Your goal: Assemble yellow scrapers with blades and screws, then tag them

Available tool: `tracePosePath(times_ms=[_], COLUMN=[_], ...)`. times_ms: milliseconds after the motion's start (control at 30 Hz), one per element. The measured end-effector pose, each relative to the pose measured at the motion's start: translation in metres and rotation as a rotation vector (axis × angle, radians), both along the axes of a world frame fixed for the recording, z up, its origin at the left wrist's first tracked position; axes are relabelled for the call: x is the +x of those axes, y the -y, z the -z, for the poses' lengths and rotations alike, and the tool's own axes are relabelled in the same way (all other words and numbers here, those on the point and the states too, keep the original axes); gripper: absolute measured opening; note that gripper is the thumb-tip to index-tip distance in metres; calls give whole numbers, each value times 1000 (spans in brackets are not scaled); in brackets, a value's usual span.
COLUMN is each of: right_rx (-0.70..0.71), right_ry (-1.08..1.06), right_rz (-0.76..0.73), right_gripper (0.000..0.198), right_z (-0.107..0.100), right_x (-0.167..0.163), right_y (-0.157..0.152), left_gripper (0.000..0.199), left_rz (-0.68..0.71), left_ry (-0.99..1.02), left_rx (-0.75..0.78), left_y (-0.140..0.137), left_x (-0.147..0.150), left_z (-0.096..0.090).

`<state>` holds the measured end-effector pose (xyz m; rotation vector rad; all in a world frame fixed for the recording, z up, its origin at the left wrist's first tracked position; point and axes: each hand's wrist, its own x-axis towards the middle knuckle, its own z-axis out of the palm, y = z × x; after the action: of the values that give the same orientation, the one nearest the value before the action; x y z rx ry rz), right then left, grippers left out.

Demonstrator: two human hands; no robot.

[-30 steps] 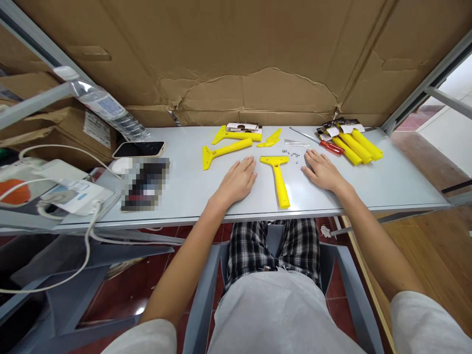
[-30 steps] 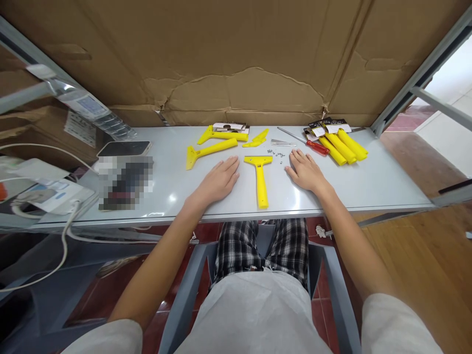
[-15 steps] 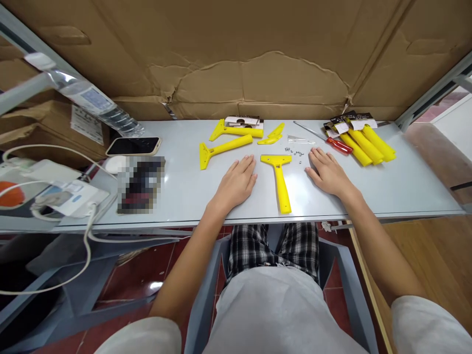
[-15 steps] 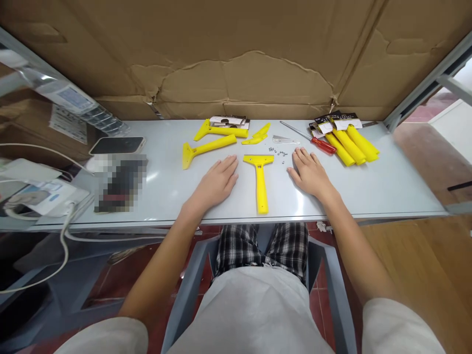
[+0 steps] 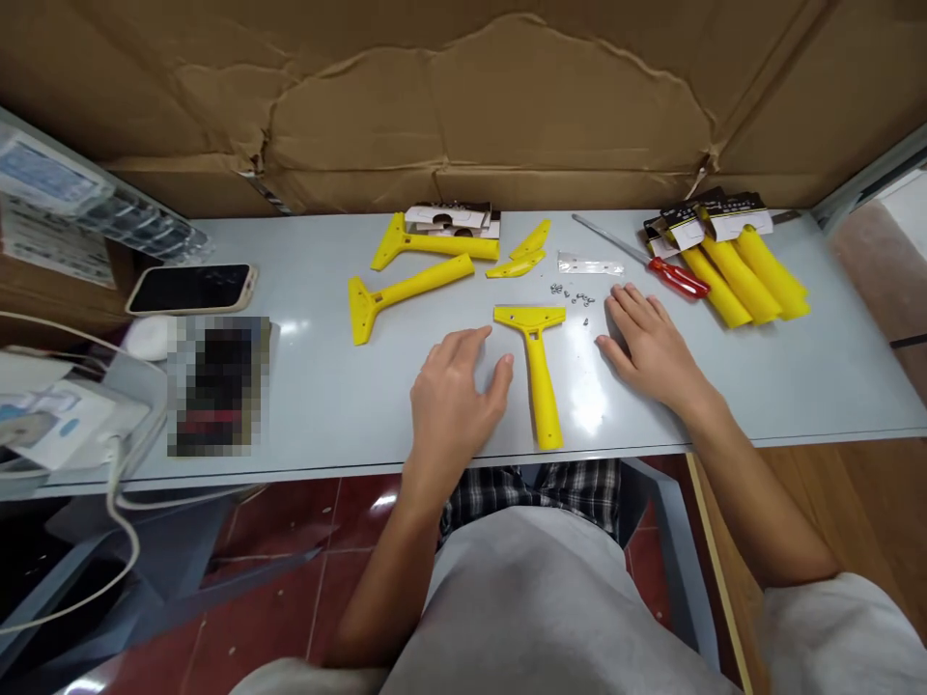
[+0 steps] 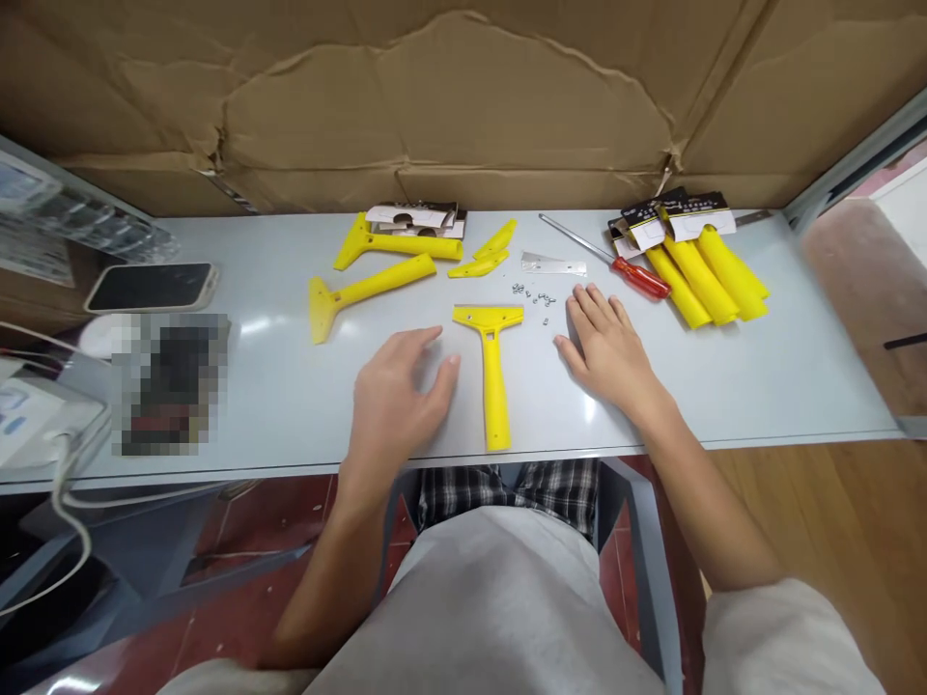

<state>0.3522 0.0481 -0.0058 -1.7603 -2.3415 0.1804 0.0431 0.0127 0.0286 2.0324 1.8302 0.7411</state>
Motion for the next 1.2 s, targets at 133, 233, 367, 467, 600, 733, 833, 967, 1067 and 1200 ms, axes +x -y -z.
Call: tracePosePath(times_ms=[133, 233, 367, 467, 600, 733, 833, 967, 1067, 1200], right_rx=[4, -2, -16, -26, -24, -13, -17, -18, -16, -14], right_ry=[-5, -8, -3, -2, -7, -7, -1, 5, 2, 1], right_rz=[-7, -19, -23, -25, -38, -54, -56, -55, -57, -57], right_gripper=[78, 78, 77, 77, 77, 77, 76, 75, 75, 74], right_z=[0, 0, -1, -3, -4, -4, -4, -5, -6, -7], right_x=[1, 2, 1, 1, 1, 2, 1, 0, 0, -1], right_y=[0, 0, 1, 2, 4, 6, 7, 8, 9, 10], left_gripper=[72, 83, 82, 82, 77, 69, 69, 70, 64, 62], left_rz=[-8, -34, -35, -9, 26, 53, 57, 48, 46, 56], left_ry=[-75, -241, -362, -318, -257, -283, -336, -431, -500, -559], left_rx=[-121, -223, -312, -305, -290, -248, -244, -265, -282, -316], left_y=[0, -4, -12, -17, -20, -21, -24, -27, -28, -30], left_x=[29, 47, 55, 50, 43, 41, 45, 51, 54, 56], left_z=[-14, -23, -32, -30, -26, -24, -25, -26, -27, -32])
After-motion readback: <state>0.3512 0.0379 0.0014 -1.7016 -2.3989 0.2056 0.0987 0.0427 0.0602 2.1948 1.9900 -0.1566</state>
